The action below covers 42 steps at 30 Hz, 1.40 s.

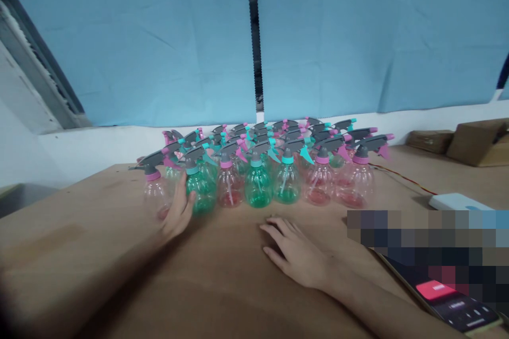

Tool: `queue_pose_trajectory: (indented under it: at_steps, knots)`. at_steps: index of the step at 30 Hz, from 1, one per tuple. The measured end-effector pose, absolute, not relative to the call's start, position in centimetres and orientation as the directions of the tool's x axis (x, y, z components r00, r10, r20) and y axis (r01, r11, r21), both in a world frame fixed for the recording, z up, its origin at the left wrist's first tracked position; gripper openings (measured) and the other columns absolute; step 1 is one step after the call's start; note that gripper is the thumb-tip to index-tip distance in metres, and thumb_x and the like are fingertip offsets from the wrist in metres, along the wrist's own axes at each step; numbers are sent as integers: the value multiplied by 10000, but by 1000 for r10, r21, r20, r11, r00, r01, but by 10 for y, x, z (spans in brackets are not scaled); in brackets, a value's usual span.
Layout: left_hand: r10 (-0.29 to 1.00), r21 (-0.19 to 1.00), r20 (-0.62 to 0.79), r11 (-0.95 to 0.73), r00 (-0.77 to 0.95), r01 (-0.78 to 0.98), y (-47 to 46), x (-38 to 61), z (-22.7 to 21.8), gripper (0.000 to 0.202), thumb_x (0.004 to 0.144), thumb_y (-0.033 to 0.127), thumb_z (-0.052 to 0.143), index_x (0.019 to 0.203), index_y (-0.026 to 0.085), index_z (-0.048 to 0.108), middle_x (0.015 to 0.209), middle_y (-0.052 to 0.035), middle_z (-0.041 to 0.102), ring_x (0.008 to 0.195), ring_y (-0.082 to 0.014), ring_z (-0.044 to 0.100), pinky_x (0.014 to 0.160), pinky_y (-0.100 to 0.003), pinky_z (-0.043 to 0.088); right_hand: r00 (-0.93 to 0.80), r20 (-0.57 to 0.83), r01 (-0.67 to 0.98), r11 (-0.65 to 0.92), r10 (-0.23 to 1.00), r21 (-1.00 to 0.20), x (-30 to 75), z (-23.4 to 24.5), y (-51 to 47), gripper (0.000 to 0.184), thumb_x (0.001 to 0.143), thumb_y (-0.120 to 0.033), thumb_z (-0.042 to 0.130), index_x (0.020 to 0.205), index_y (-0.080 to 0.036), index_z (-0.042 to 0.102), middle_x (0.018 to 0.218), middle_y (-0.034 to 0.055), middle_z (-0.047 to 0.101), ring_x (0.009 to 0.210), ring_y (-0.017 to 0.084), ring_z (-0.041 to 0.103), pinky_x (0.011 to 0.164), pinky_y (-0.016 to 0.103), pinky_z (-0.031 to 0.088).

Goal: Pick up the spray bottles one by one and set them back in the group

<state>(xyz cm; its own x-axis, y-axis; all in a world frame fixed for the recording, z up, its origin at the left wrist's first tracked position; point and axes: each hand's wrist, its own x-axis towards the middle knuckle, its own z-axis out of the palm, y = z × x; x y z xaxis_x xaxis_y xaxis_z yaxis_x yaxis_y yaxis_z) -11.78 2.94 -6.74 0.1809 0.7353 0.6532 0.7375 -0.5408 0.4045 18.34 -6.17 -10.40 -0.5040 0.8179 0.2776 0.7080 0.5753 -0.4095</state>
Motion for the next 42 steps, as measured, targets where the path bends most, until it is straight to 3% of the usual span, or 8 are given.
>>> queue_pose_trajectory:
  at_steps: [9, 14, 17, 20, 24, 29, 34, 42]
  knots:
    - [727, 384, 665, -529, 170, 757, 38, -118, -69, 577, 925, 378, 268, 1421, 234, 12, 1470, -98, 142, 1361, -252, 126, 1100, -493, 135, -510, 279, 712, 581, 814, -393, 183, -102, -62, 413, 898, -359, 404, 1272, -188, 442, 1307, 107, 422, 1211, 230, 374, 1023, 407, 318]
    - [623, 242, 757, -550, 199, 799, 16, -112, -65, 614, 892, 276, 400, 1409, 190, 80, 1437, -155, 154, 1338, -289, 181, 1059, -516, 232, -526, 268, 711, 590, 807, -382, 183, -99, -62, 395, 903, -354, 396, 1259, -198, 469, 1302, 102, 431, 1213, 233, 374, 1021, 418, 315]
    - [527, 52, 748, -652, 403, 756, -8, -102, -60, 588, 871, 180, 418, 1390, 219, 145, 1445, -138, 147, 1333, -280, 205, 1050, -497, 269, -530, 272, 708, 596, 803, -379, 183, -98, -62, 395, 903, -355, 399, 1266, -217, 468, 1314, 86, 437, 1221, 233, 373, 1026, 425, 308]
    - [481, -57, 565, -788, 670, 613, -27, -87, -58, 554, 867, 118, 369, 1380, 209, 180, 1455, -130, 158, 1344, -260, 184, 1067, -478, 255, -537, 269, 710, 600, 800, -369, 183, -97, -62, 401, 906, -352, 395, 1278, -221, 463, 1332, 74, 436, 1238, 228, 358, 1037, 426, 293]
    - [513, 39, 236, -854, 825, 519, -35, -64, -60, 570, 887, 226, 378, 1404, 182, 140, 1487, -111, 130, 1360, -233, 141, 1081, -433, 252, -546, 267, 715, 608, 794, -346, 182, -97, -62, 406, 914, -348, 378, 1284, -210, 467, 1345, 70, 440, 1254, 216, 347, 1046, 418, 282]
    - [538, 147, -12, -833, 843, 534, -29, -50, -61, 672, 907, 441, 326, 1427, 181, -11, 1499, -104, 19, 1366, -227, 85, 1098, -416, 191, -550, 268, 723, 612, 791, -320, 181, -97, -62, 442, 926, -371, 345, 1323, -196, 429, 1378, 76, 412, 1283, 216, 319, 1055, 433, 267]
    - [545, 161, -100, -817, 832, 554, -25, -47, -62, 684, 898, 532, 248, 1427, 164, 20, 1491, -101, 25, 1366, -227, 66, 1102, -421, 152, -570, 236, 723, 617, 787, -312, 183, -94, -63, 465, 937, -380, 316, 1368, -210, 357, 1426, 54, 336, 1318, 206, 257, 1076, 438, 228]
    - [555, 166, -103, -809, 825, 564, -27, -43, -61, 715, 881, 561, 262, 1417, 106, 135, 1480, -114, 119, 1363, -236, 103, 1105, -418, 145, -627, 174, 703, 647, 760, -293, 185, -92, -64, 503, 954, -402, 256, 1419, -217, 203, 1476, 37, 187, 1349, 194, 150, 1100, 435, 153]
